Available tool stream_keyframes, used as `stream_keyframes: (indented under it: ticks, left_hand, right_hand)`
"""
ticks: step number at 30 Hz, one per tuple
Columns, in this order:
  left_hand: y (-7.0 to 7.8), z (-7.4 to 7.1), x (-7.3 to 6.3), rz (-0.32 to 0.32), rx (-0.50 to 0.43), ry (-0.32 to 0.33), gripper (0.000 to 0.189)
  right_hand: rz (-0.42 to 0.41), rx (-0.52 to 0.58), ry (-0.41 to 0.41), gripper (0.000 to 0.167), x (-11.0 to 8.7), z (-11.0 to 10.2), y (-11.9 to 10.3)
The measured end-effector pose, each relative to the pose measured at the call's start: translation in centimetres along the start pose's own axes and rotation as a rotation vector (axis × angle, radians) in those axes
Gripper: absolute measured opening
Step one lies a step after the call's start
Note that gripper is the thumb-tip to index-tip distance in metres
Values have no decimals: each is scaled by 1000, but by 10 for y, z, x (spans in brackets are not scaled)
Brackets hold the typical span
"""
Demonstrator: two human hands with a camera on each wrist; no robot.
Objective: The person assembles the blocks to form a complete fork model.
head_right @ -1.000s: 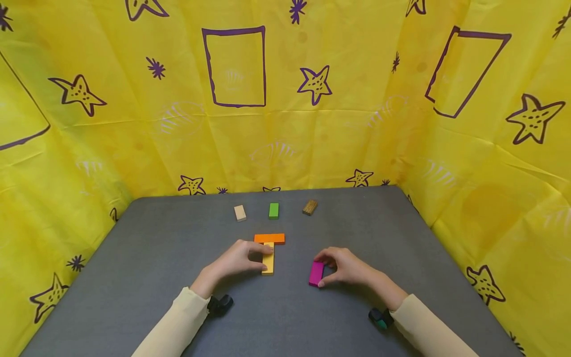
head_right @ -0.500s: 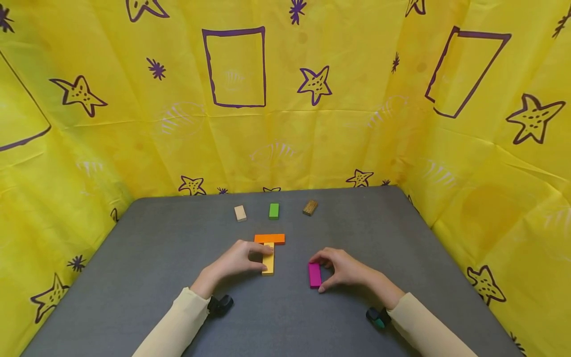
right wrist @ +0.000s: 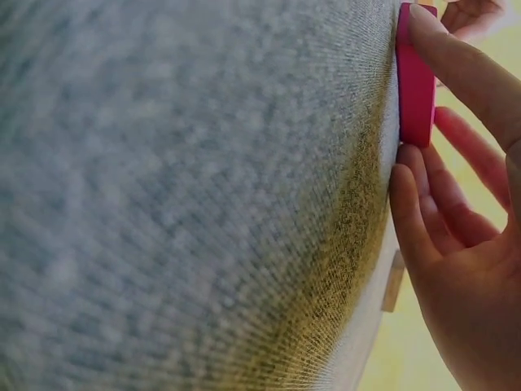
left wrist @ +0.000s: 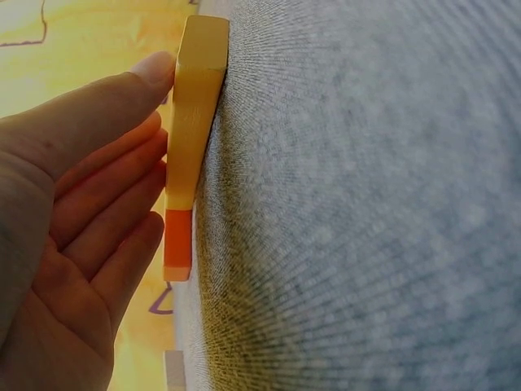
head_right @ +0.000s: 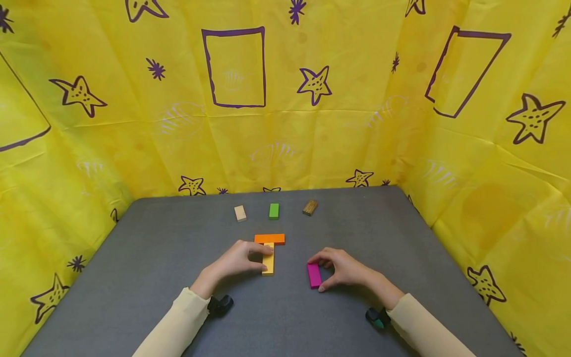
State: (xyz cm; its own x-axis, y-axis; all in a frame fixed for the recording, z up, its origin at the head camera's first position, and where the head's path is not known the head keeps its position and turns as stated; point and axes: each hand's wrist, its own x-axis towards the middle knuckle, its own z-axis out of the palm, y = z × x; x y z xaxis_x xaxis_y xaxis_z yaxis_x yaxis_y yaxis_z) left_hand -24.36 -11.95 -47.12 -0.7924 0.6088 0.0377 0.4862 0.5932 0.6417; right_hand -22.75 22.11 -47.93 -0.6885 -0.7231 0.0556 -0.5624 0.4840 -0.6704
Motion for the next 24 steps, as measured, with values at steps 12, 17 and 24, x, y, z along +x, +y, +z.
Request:
stream_keyframes:
  ticks: [12,17,24]
  left_hand:
    - [-1,-2,-1,10,5,0,42]
    - [-1,-1,-1,9,5,1,42]
    - [-1,0,0,8,9,5,42]
  right_hand:
    - [19,-53,7,63,3,0,-5]
    - [4,-88,25,62,4,1,-9]
    - [-4,-75,36,62,9,3,-15]
